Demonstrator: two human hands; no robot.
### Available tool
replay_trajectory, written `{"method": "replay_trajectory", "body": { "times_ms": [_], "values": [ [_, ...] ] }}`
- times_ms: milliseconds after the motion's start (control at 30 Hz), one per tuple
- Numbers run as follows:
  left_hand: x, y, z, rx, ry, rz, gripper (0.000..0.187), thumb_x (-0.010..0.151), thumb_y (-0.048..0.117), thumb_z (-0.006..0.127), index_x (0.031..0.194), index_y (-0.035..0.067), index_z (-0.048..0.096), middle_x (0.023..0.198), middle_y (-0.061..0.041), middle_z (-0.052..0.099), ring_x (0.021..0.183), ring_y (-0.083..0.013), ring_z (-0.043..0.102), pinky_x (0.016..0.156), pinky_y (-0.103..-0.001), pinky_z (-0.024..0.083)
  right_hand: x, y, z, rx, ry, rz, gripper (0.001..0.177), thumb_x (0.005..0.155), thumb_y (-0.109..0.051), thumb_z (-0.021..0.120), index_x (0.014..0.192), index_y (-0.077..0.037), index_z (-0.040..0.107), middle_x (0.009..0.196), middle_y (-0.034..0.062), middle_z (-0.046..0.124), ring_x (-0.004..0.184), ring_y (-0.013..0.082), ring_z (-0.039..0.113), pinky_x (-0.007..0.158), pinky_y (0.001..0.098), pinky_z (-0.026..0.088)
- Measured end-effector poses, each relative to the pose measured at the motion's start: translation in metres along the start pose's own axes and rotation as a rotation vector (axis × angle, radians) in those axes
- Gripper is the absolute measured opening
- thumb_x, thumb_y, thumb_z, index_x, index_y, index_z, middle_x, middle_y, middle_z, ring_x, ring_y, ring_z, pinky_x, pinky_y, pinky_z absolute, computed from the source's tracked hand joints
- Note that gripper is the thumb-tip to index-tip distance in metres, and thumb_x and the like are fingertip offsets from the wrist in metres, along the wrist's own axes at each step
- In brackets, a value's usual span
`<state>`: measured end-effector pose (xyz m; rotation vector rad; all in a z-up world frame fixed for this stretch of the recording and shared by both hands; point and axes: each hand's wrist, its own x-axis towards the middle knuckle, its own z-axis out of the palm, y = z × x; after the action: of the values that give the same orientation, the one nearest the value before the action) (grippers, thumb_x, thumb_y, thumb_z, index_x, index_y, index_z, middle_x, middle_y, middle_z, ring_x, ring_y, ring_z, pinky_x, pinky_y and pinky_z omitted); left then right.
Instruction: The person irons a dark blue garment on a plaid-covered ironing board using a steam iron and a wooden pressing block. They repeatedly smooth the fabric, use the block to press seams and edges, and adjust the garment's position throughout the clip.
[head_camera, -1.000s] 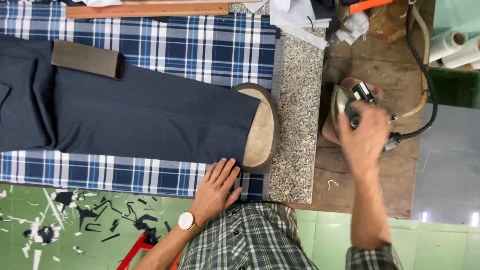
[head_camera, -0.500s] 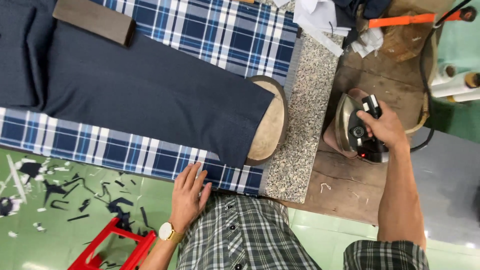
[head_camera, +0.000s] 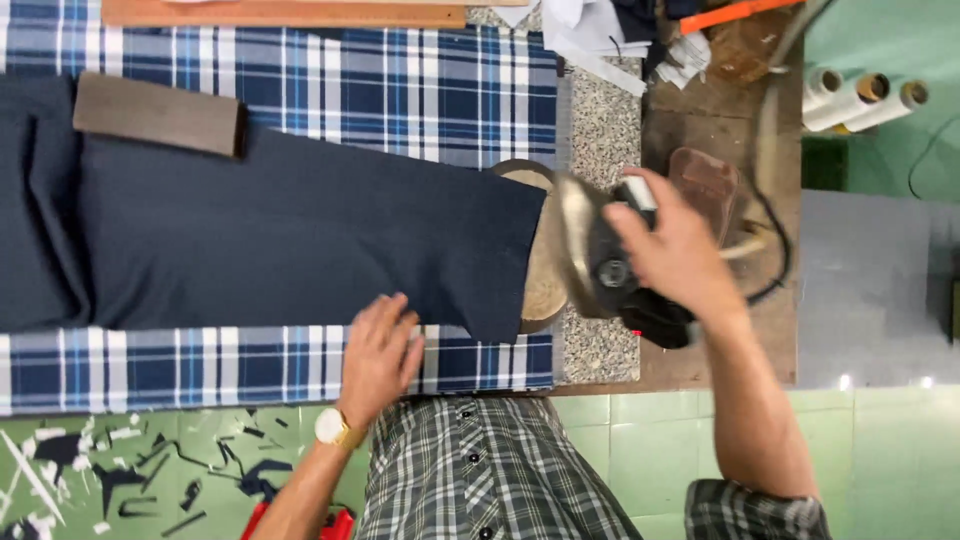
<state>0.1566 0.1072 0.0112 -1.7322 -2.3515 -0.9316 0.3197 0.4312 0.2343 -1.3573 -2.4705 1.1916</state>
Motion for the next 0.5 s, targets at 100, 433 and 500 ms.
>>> {"method": "replay_trajectory", "body": {
  "times_ms": [100,433,500],
  "values": [
    [0.041,-0.053,-0.026,0.140,0.027,0.006,0.025,0.096,0.025,0.069,0.117,0.010,0.071,0.136,-0.014,0.065,0.128,-0.0361,0.060,0.107,-0.049,0.043,-0.002,-0.063,0.033,-0.217,-0.117,-0.021,0.056,0.099,-0.045,0.057,0.146,-0.015,0.051,0.104,0.0359,0.070,0.096,0.0528,0.069,0.085,0.0617,0.057],
    [0.141,-0.263,-0.085,0.373,-0.123,0.029,0.070,0.077,0.018,0.067,0.141,-0.009,0.062,0.147,-0.033,0.055,0.133,-0.0531,0.048,0.105,-0.066,0.037,0.055,-0.010,0.127,-0.262,0.035,-0.022,0.052,0.104,-0.040,0.051,0.139,-0.002,0.047,0.100,0.0265,0.070,0.083,0.0509,0.067,0.068,0.0593,0.051],
    [0.147,-0.307,-0.088,0.515,-0.358,-0.053,0.099,0.059,0.027,0.077,0.152,0.002,0.053,0.160,-0.026,0.046,0.136,-0.0481,0.046,0.094,-0.066,0.041,0.054,-0.005,0.122,-0.241,0.028,0.045,0.055,0.102,-0.044,0.053,0.142,-0.006,0.048,0.091,0.0267,0.071,0.078,0.0511,0.068,0.064,0.0580,0.052]
  ]
}}
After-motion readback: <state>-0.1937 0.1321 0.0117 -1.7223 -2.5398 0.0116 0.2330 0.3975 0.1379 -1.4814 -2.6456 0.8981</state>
